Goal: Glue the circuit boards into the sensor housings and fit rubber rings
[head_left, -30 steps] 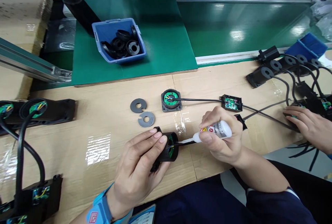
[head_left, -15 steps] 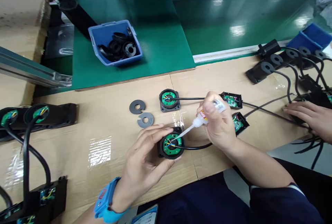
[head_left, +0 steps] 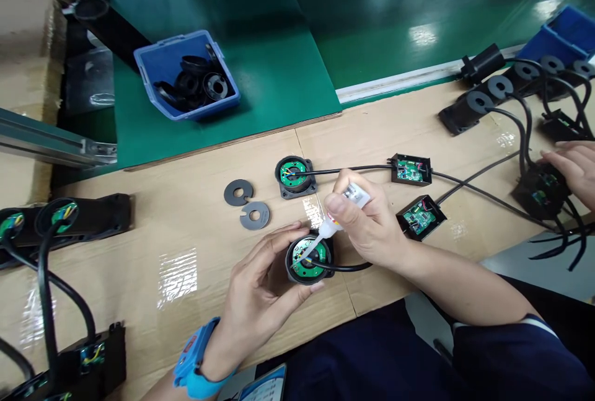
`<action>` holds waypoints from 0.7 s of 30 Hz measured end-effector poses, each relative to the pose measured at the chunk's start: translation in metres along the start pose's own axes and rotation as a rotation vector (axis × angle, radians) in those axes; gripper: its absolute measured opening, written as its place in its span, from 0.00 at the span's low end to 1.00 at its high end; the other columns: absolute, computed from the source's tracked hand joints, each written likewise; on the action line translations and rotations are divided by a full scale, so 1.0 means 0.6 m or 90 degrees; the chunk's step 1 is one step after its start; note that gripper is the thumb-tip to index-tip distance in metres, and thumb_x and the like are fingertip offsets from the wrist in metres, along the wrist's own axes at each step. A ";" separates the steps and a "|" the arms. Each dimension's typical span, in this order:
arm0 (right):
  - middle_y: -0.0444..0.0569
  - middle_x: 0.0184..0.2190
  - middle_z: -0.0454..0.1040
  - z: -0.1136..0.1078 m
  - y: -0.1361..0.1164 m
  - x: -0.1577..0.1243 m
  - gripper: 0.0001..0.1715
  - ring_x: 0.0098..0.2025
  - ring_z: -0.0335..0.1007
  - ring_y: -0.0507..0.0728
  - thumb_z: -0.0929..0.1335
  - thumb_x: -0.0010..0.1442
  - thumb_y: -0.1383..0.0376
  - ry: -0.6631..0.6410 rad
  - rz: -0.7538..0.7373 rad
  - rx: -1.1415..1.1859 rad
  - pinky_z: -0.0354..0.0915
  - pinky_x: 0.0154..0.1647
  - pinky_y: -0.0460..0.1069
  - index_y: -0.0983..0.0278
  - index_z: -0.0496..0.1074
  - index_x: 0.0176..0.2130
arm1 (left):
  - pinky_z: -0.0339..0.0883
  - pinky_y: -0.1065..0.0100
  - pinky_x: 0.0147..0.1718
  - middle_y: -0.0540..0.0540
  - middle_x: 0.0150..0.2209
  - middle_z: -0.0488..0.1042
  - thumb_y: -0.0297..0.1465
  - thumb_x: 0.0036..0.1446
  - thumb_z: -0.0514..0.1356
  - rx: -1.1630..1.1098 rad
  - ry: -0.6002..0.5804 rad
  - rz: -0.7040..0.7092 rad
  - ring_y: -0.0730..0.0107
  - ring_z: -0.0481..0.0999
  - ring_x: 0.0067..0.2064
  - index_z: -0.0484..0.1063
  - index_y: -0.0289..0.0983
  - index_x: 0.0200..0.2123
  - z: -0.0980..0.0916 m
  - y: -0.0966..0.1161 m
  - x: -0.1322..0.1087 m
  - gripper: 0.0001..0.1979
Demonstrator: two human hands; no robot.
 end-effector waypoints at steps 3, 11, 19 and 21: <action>0.37 0.22 0.66 0.000 0.001 0.000 0.20 0.23 0.59 0.47 0.72 0.64 0.54 -0.004 -0.009 0.013 0.58 0.25 0.44 0.62 0.64 0.28 | 0.73 0.50 0.59 0.40 0.58 0.75 0.31 0.55 0.71 0.007 -0.001 0.012 0.52 0.76 0.59 0.70 0.45 0.59 0.000 0.000 0.000 0.28; 0.36 0.21 0.61 -0.005 0.000 0.001 0.22 0.23 0.55 0.46 0.72 0.64 0.54 0.026 -0.010 0.008 0.56 0.25 0.44 0.62 0.63 0.28 | 0.71 0.51 0.61 0.41 0.59 0.74 0.31 0.56 0.71 0.013 -0.019 0.020 0.54 0.75 0.60 0.69 0.45 0.59 -0.002 0.000 -0.002 0.28; 0.36 0.21 0.62 -0.024 0.012 0.011 0.26 0.21 0.55 0.45 0.72 0.63 0.49 0.085 0.023 0.061 0.53 0.21 0.43 0.61 0.61 0.26 | 0.71 0.50 0.61 0.40 0.58 0.75 0.33 0.57 0.70 0.007 -0.069 0.001 0.53 0.75 0.60 0.69 0.44 0.58 0.003 -0.008 0.003 0.26; 0.36 0.20 0.61 -0.036 0.014 0.018 0.28 0.20 0.54 0.45 0.73 0.59 0.46 0.133 0.056 0.091 0.50 0.18 0.43 0.61 0.60 0.26 | 0.72 0.50 0.59 0.40 0.56 0.76 0.36 0.57 0.70 0.010 -0.130 0.010 0.52 0.76 0.59 0.69 0.44 0.57 -0.001 -0.011 0.006 0.26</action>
Point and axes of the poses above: each hand's wrist, its own x-axis towards the middle knuckle, its own z-axis out of the palm, y = z × x, the point moved 5 cm from there along x, towards the middle knuckle
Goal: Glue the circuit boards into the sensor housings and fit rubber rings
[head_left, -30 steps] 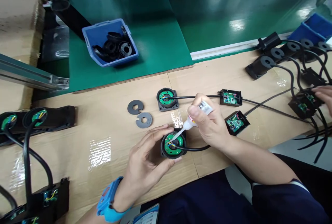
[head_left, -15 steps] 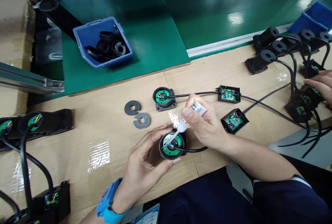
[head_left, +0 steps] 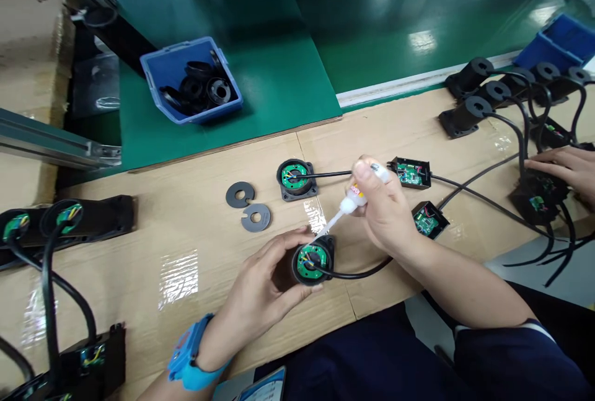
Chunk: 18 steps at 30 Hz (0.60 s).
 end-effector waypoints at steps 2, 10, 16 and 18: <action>0.36 0.19 0.60 -0.008 -0.002 0.009 0.31 0.18 0.51 0.45 0.75 0.54 0.43 0.043 0.031 0.024 0.47 0.16 0.43 0.61 0.59 0.25 | 0.72 0.49 0.59 0.38 0.56 0.76 0.44 0.58 0.68 -0.022 -0.026 0.007 0.51 0.76 0.59 0.69 0.44 0.57 -0.014 -0.004 0.006 0.27; 0.35 0.17 0.56 -0.017 -0.022 0.018 0.34 0.17 0.47 0.44 0.77 0.48 0.42 0.114 -0.001 0.031 0.45 0.15 0.43 0.61 0.59 0.23 | 0.65 0.44 0.61 0.34 0.60 0.70 0.47 0.52 0.71 0.250 0.234 -0.015 0.45 0.70 0.63 0.62 0.36 0.58 -0.065 -0.039 0.120 0.38; 0.35 0.18 0.56 -0.022 -0.046 0.013 0.32 0.17 0.47 0.45 0.73 0.57 0.42 0.120 -0.106 -0.021 0.45 0.15 0.44 0.60 0.57 0.25 | 0.70 0.46 0.55 0.38 0.49 0.76 0.37 0.55 0.68 0.269 0.250 0.087 0.45 0.74 0.60 0.63 0.38 0.49 -0.045 -0.029 0.140 0.24; 0.36 0.18 0.58 -0.023 -0.051 0.010 0.30 0.17 0.48 0.45 0.73 0.58 0.43 0.117 -0.130 -0.019 0.45 0.15 0.44 0.60 0.58 0.25 | 0.73 0.48 0.53 0.38 0.47 0.74 0.34 0.56 0.67 0.315 0.289 0.163 0.48 0.76 0.56 0.62 0.37 0.50 -0.045 -0.009 0.114 0.22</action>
Point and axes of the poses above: each hand's wrist, its own x-axis towards the middle knuckle, its own z-axis out of the palm, y = z × x, the point moved 5 cm from there along x, towards the middle knuckle
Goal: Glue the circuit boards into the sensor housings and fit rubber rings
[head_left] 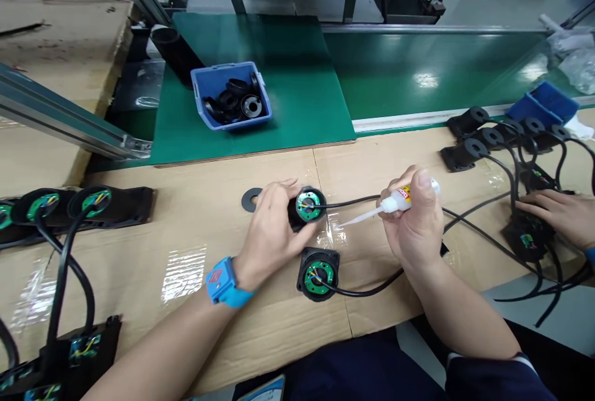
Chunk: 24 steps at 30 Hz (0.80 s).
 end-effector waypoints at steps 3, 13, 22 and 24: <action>0.37 0.19 0.60 -0.001 -0.003 -0.007 0.27 0.17 0.51 0.46 0.72 0.60 0.45 -0.010 -0.039 -0.023 0.49 0.16 0.45 0.59 0.61 0.27 | 0.76 0.52 0.51 0.40 0.46 0.72 0.28 0.56 0.65 0.036 0.058 0.072 0.54 0.77 0.52 0.63 0.36 0.52 -0.032 0.029 -0.024 0.22; 0.40 0.22 0.66 0.001 -0.008 -0.033 0.18 0.20 0.57 0.51 0.71 0.63 0.47 -0.032 -0.216 -0.122 0.53 0.20 0.50 0.56 0.69 0.31 | 0.78 0.52 0.53 0.42 0.46 0.73 0.24 0.54 0.68 0.040 0.076 0.123 0.54 0.79 0.51 0.68 0.36 0.53 -0.062 0.073 -0.042 0.23; 0.44 0.25 0.67 0.007 -0.011 -0.045 0.13 0.22 0.61 0.53 0.70 0.65 0.50 -0.053 -0.324 -0.187 0.54 0.20 0.52 0.55 0.74 0.35 | 0.78 0.55 0.53 0.40 0.45 0.74 0.23 0.53 0.68 0.026 0.054 0.127 0.55 0.79 0.50 0.70 0.33 0.52 -0.064 0.079 -0.041 0.22; 0.44 0.25 0.67 0.007 -0.011 -0.046 0.12 0.23 0.62 0.53 0.70 0.65 0.50 -0.056 -0.336 -0.198 0.55 0.21 0.53 0.55 0.74 0.36 | 0.78 0.54 0.53 0.40 0.46 0.74 0.23 0.53 0.68 0.028 0.052 0.117 0.54 0.79 0.51 0.70 0.35 0.52 -0.064 0.078 -0.043 0.22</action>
Point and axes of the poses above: each hand's wrist, its own x-axis towards the middle knuckle, its own z-axis out of the palm, y = z × x, the point moved 5 cm from there along x, towards the middle knuckle
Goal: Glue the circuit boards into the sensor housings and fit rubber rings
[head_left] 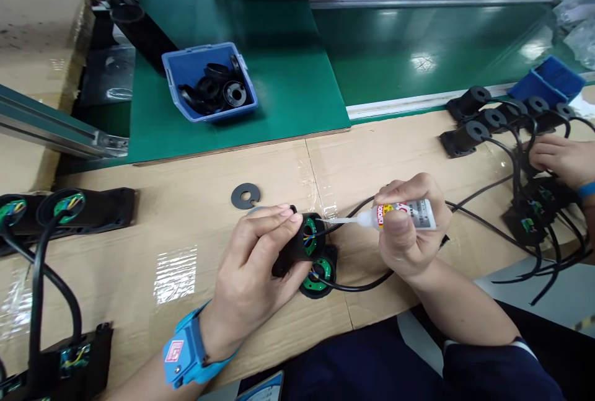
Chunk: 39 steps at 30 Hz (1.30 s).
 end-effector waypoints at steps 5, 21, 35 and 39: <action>0.44 0.24 0.68 0.001 -0.005 -0.001 0.12 0.22 0.61 0.53 0.70 0.65 0.51 -0.015 -0.016 -0.012 0.55 0.20 0.53 0.55 0.74 0.37 | 0.78 0.53 0.53 0.41 0.45 0.74 0.24 0.54 0.68 0.009 0.001 0.001 0.54 0.79 0.50 0.71 0.36 0.53 -0.001 -0.001 -0.002 0.23; 0.40 0.24 0.67 0.003 -0.004 0.005 0.15 0.20 0.63 0.50 0.71 0.64 0.51 -0.046 -0.001 -0.032 0.57 0.18 0.49 0.58 0.71 0.33 | 0.77 0.51 0.55 0.38 0.48 0.73 0.18 0.49 0.72 0.051 0.036 0.109 0.48 0.76 0.57 0.73 0.30 0.49 -0.001 0.000 -0.012 0.23; 0.38 0.22 0.63 0.012 0.044 0.016 0.24 0.20 0.57 0.48 0.72 0.62 0.47 0.022 0.295 0.193 0.55 0.19 0.45 0.59 0.64 0.27 | 0.71 0.46 0.58 0.41 0.49 0.79 0.27 0.53 0.72 -0.023 -0.005 -0.067 0.51 0.76 0.57 0.69 0.38 0.52 0.017 -0.030 -0.003 0.25; 0.37 0.22 0.65 0.024 0.058 0.013 0.25 0.21 0.59 0.46 0.73 0.61 0.48 -0.033 0.367 0.208 0.56 0.21 0.44 0.60 0.63 0.28 | 0.66 0.49 0.65 0.43 0.56 0.77 0.31 0.55 0.71 -0.205 -0.084 -0.241 0.55 0.71 0.64 0.67 0.42 0.57 0.046 -0.051 -0.014 0.27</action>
Point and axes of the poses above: each hand's wrist, its own x-axis towards the middle knuckle, its own z-axis out of the palm, y = z × x, the point moved 5 cm from there along x, towards the middle knuckle
